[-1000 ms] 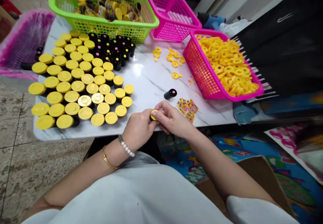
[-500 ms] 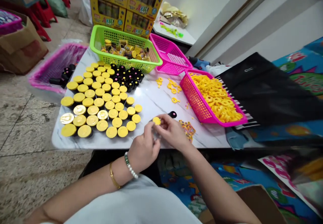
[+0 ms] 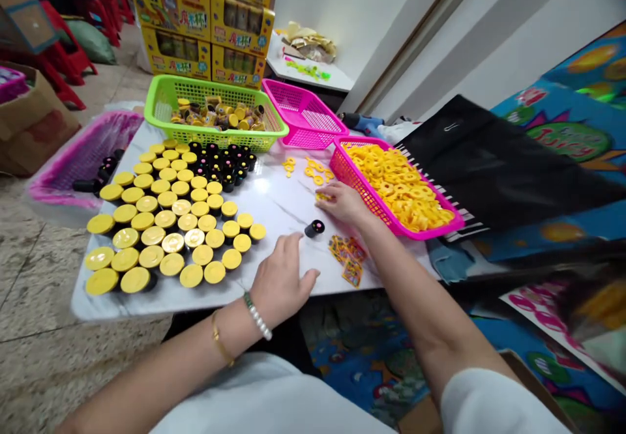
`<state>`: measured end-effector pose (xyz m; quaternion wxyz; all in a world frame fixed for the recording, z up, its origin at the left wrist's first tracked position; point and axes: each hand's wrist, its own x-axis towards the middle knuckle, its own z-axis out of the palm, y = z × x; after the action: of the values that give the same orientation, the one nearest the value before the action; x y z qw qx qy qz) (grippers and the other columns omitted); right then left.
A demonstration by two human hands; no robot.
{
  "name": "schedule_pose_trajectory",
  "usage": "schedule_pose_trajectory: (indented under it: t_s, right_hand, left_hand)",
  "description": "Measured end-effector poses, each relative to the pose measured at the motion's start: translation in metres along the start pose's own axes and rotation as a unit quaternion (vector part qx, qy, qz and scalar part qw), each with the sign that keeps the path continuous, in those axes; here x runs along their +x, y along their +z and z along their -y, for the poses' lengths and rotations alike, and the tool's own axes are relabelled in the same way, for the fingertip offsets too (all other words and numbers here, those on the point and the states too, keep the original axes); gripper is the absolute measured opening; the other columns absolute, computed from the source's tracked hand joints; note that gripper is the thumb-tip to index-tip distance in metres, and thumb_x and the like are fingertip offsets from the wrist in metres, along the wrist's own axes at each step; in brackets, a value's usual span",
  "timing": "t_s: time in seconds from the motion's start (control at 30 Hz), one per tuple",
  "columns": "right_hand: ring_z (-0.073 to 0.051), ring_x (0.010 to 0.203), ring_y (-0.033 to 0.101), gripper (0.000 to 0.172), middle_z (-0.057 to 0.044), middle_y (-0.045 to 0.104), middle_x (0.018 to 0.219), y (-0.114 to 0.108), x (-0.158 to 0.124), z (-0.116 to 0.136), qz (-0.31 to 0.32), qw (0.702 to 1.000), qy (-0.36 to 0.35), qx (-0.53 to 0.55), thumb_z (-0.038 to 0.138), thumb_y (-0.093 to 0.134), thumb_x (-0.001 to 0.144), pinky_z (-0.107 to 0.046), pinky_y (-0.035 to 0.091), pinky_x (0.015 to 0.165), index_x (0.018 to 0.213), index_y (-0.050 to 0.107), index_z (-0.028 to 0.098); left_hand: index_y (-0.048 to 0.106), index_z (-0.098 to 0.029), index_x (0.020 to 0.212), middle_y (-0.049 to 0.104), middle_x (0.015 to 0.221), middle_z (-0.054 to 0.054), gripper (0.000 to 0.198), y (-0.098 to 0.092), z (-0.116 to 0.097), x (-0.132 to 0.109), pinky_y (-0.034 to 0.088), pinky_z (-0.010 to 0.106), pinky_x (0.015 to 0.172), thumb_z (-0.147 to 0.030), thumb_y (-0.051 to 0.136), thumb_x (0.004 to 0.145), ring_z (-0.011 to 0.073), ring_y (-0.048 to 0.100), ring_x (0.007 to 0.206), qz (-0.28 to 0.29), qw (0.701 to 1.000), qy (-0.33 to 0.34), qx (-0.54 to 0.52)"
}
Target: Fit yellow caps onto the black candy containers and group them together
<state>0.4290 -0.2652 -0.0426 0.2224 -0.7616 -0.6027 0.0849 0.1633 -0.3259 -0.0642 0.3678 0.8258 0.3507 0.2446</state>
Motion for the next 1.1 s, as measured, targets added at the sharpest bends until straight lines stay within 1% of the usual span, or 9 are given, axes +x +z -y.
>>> schedule_pose_trajectory:
  t_s: [0.13,0.27,0.4,0.47,0.57,0.67,0.8,0.97,1.1]
  right_hand:
    - [-0.027,0.097,0.061,0.022,-0.016,0.067,0.106,0.025,-0.007,-0.009,0.007,1.0,-0.013,0.003,0.029,0.064,0.08,-0.04,0.043,0.093,0.091,0.074,0.013]
    - [-0.028,0.102,0.059,0.027,-0.016,0.067,0.098,0.028,-0.02,-0.002,-0.009,0.999,0.0,0.038,0.033,0.051,0.09,-0.039,0.043,0.093,0.083,0.069,0.014]
    - [-0.017,0.068,0.064,0.041,-0.006,0.067,0.079,0.019,-0.034,-0.001,0.012,0.993,0.023,0.115,0.045,0.033,0.098,-0.029,0.05,0.064,0.096,0.064,0.017]
    - [-0.013,0.049,0.058,0.043,-0.002,0.063,0.068,0.019,-0.046,0.003,0.05,0.984,0.034,0.167,0.049,0.033,0.098,-0.025,0.044,0.048,0.107,0.061,0.018]
    - [-0.011,0.041,0.049,0.039,0.002,0.057,0.059,0.024,-0.067,0.015,0.102,0.959,0.07,0.256,0.048,0.046,0.093,-0.023,0.037,0.04,0.113,0.062,0.019]
    - [-0.011,0.045,0.048,0.036,0.003,0.055,0.06,0.023,-0.081,0.03,0.081,0.946,0.093,0.3,0.042,0.057,0.086,-0.023,0.037,0.041,0.114,0.064,0.02]
    - [-0.01,0.05,0.053,0.045,0.003,0.058,0.068,0.005,-0.093,0.043,0.071,0.911,0.132,0.385,0.038,0.074,0.072,-0.021,0.036,0.042,0.113,0.064,0.021]
    - [-0.006,0.045,0.043,0.032,0.003,0.057,0.057,-0.005,-0.108,0.051,0.197,0.866,0.171,0.427,0.039,0.079,0.07,-0.019,0.028,0.039,0.089,0.072,0.015]
    - [-0.006,0.044,0.043,0.036,0.003,0.058,0.057,0.007,-0.115,0.063,0.235,0.875,0.156,0.394,0.04,0.079,0.071,-0.019,0.029,0.039,0.097,0.072,0.015]
  left_hand:
    - [0.037,-0.01,0.135,0.051,0.129,0.019,0.068,0.01,-0.011,0.038,0.052,0.04,0.09,-0.029,0.071,0.08,0.0281,0.058,0.114,-0.004,0.999,-0.032,0.01]
    - [0.049,-0.014,0.127,0.053,0.125,0.015,0.052,0.02,-0.013,0.063,0.053,0.037,0.083,-0.034,0.069,0.083,0.0271,0.063,0.106,0.02,0.996,-0.063,0.062]
    - [0.062,-0.019,0.109,0.059,0.116,0.008,0.027,0.022,-0.007,0.067,0.051,0.031,0.085,-0.035,0.063,0.087,0.0221,0.064,0.102,0.024,0.994,-0.07,0.076]
    - [0.061,-0.017,0.111,0.063,0.114,0.009,0.028,0.022,-0.005,0.068,0.05,0.031,0.088,-0.032,0.062,0.088,0.0222,0.063,0.106,0.024,0.995,-0.07,0.07]
    - [0.06,-0.017,0.117,0.067,0.114,0.008,0.03,0.021,-0.007,0.07,0.05,0.031,0.089,-0.029,0.06,0.088,0.0225,0.064,0.106,0.031,0.996,-0.06,0.066]
    - [0.065,-0.02,0.109,0.072,0.104,0.006,0.023,0.017,-0.008,0.065,0.051,0.032,0.084,-0.024,0.063,0.086,0.0227,0.067,0.098,0.049,0.996,-0.045,0.064]
    - [0.067,-0.02,0.106,0.073,0.104,0.006,0.022,0.005,0.001,0.038,0.051,0.033,0.086,-0.024,0.066,0.084,0.0234,0.067,0.098,0.063,0.995,-0.042,0.062]
    - [0.069,-0.02,0.109,0.07,0.102,0.004,0.026,-0.001,0.013,0.009,0.049,0.029,0.084,-0.025,0.07,0.083,0.0197,0.065,0.094,0.047,0.998,-0.016,0.025]
    - [0.073,-0.023,0.101,0.061,0.085,0.002,0.021,0.0,0.015,0.01,0.045,0.027,0.067,-0.036,0.068,0.085,0.0163,0.059,0.075,0.048,0.998,-0.029,0.037]
